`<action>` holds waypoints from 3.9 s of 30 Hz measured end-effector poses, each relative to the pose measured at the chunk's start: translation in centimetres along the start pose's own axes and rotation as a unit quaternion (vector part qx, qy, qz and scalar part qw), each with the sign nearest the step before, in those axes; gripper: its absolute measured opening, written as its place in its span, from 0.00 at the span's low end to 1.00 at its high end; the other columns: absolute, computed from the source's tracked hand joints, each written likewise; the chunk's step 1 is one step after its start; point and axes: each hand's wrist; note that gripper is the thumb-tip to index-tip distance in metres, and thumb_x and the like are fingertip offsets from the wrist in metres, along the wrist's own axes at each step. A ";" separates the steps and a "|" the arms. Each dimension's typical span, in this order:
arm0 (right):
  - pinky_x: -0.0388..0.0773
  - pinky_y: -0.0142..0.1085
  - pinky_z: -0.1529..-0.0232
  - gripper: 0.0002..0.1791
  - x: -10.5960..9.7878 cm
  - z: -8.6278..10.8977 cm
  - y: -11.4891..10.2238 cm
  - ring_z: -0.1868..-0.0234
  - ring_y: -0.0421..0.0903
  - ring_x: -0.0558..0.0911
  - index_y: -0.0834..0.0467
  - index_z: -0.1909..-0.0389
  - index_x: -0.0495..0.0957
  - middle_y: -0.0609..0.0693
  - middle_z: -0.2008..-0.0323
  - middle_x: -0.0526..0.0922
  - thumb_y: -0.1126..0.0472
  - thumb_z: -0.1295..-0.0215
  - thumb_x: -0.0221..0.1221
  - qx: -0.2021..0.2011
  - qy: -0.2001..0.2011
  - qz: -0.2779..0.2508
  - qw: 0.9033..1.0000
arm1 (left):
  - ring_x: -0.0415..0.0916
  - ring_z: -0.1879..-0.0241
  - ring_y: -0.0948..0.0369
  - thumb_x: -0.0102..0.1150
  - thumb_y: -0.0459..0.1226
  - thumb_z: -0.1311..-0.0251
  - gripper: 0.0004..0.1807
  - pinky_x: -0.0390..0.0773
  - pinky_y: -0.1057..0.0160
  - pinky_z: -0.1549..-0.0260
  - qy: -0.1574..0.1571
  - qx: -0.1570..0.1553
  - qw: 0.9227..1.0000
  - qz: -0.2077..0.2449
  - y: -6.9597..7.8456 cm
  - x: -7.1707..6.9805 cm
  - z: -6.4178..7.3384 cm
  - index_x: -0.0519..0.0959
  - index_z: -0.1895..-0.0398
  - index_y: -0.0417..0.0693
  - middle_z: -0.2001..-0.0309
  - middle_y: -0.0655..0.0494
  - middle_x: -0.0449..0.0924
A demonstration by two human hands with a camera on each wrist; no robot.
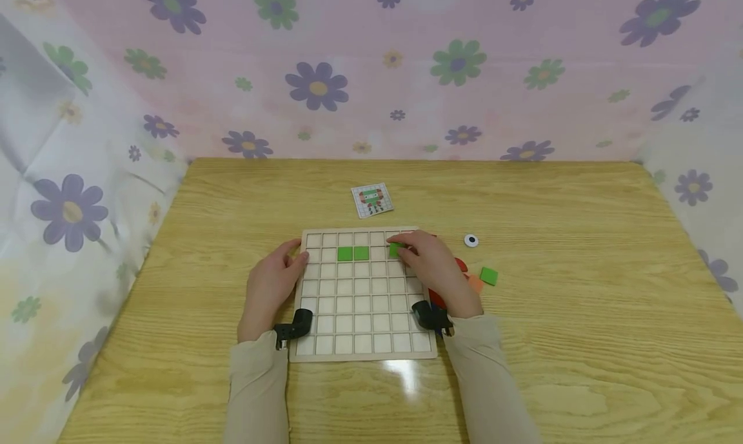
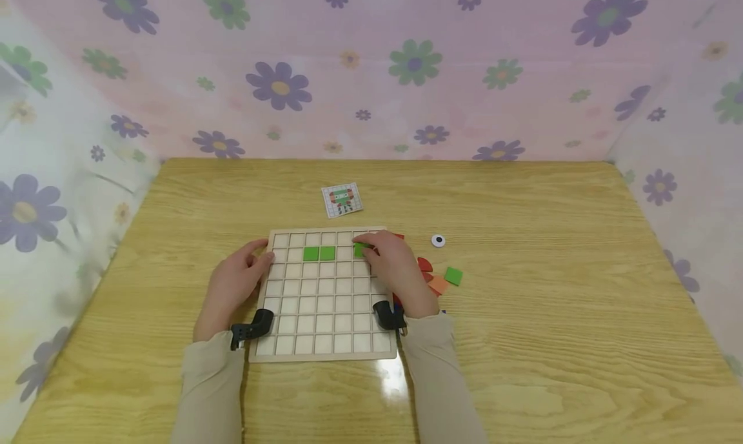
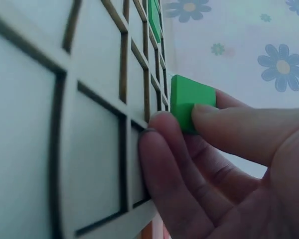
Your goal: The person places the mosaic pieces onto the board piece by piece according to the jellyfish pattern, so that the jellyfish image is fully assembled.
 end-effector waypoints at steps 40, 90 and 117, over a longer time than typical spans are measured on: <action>0.68 0.35 0.66 0.08 1.8 -2.4 -2.0 0.67 0.43 0.71 0.50 0.63 0.82 0.46 0.68 0.74 0.58 0.44 0.60 0.026 0.003 0.058 0.998 | 0.65 0.80 0.60 0.46 0.50 0.39 0.22 0.63 0.62 0.78 0.030 0.013 0.999 -0.003 -0.2 0.3 -0.2 0.71 0.44 0.53 0.76 0.58 0.72; 0.71 0.40 0.66 0.15 -3.0 -0.7 4.0 0.63 0.48 0.74 0.51 0.54 0.76 0.49 0.60 0.77 0.50 0.37 0.51 0.085 0.044 -0.060 0.994 | 0.64 0.82 0.60 0.47 0.48 0.39 0.21 0.61 0.62 0.80 0.035 0.013 0.999 -0.010 0.2 0.1 -0.2 0.71 0.44 0.53 0.78 0.58 0.70; 0.68 0.44 0.62 0.15 -2.9 -0.6 3.9 0.61 0.51 0.70 0.55 0.52 0.76 0.55 0.56 0.68 0.60 0.39 0.52 0.099 0.015 0.017 0.995 | 0.64 0.81 0.60 0.46 0.50 0.39 0.22 0.61 0.62 0.79 0.028 0.004 1.000 -0.008 0.0 0.2 -0.3 0.70 0.43 0.55 0.77 0.58 0.71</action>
Point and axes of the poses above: each hand's wrist, its own z-axis away from the middle knuckle, its own x-axis out of the palm, y = z × x
